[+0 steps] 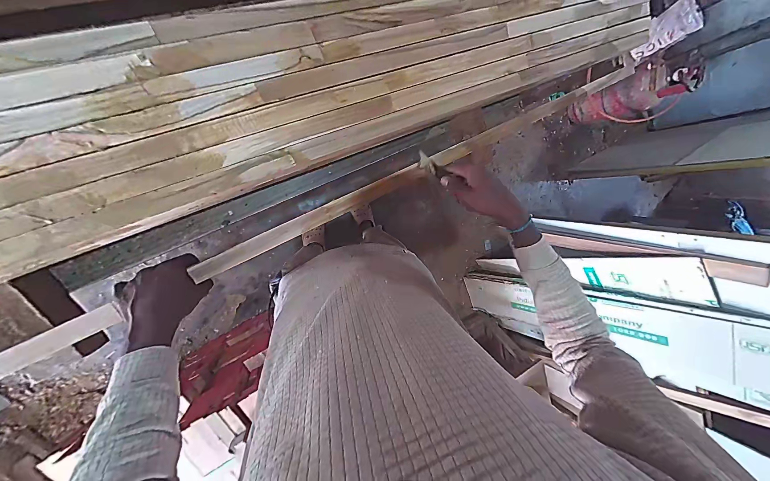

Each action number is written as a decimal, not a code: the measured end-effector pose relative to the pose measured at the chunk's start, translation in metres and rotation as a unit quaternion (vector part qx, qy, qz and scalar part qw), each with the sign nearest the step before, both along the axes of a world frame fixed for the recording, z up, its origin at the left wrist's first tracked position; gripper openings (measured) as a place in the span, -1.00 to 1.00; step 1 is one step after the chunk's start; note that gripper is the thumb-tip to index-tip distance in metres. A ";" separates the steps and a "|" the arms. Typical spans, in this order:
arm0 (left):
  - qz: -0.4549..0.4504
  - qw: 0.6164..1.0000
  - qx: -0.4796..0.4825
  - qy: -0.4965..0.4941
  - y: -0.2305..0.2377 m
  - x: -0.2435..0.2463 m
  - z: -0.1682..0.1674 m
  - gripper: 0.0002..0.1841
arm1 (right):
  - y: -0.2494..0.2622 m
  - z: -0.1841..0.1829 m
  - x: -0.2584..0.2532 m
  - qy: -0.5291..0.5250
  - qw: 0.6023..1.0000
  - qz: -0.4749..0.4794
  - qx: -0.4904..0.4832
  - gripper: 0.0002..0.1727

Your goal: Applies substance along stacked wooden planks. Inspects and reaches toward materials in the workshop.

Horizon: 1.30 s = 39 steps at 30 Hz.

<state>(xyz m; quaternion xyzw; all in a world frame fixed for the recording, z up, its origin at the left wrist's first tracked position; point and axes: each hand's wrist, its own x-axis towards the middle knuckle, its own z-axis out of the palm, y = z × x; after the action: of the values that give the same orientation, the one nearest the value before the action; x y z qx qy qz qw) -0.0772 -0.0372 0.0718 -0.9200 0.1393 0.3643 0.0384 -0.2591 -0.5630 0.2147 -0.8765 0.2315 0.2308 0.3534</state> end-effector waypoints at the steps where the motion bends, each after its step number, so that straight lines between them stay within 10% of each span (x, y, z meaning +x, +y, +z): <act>1: -0.008 1.000 0.012 0.016 0.000 0.008 0.000 -0.60 | -0.008 -0.002 -0.002 0.003 0.997 -0.045 0.058 -0.60; 4: -0.030 0.997 0.041 0.066 0.002 0.030 -0.007 -0.59 | -0.024 -0.004 0.005 -0.031 0.991 -0.059 0.118 -0.55; 7: -0.039 0.995 0.041 0.082 0.002 0.036 -0.010 -0.59 | -0.028 -0.004 0.026 -0.151 0.978 0.134 -0.050 -0.65; 11: -0.028 0.997 0.056 0.047 0.001 0.027 -0.009 -0.61 | -0.018 -0.010 0.067 -0.112 0.900 0.359 -0.221 -0.36; 20: 0.002 0.998 0.045 0.050 0.000 0.027 -0.010 -0.57 | -0.007 -0.033 0.094 -0.147 0.746 0.569 -0.311 -0.51; 34: -0.004 0.998 0.044 0.042 -0.023 0.017 0.003 -0.58 | -0.093 -0.014 0.036 -0.094 0.780 0.491 -0.377 -0.66; 39: 0.007 0.995 0.035 0.093 -0.027 0.027 0.009 -0.52 | -0.099 0.013 0.012 -0.026 0.912 0.268 -0.311 -0.70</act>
<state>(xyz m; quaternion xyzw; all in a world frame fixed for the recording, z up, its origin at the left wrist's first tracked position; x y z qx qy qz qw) -0.0505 -0.0647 0.0809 -0.8811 0.1229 0.4533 0.0547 -0.2475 -0.6616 0.2281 -0.9768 0.0389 0.2104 -0.0060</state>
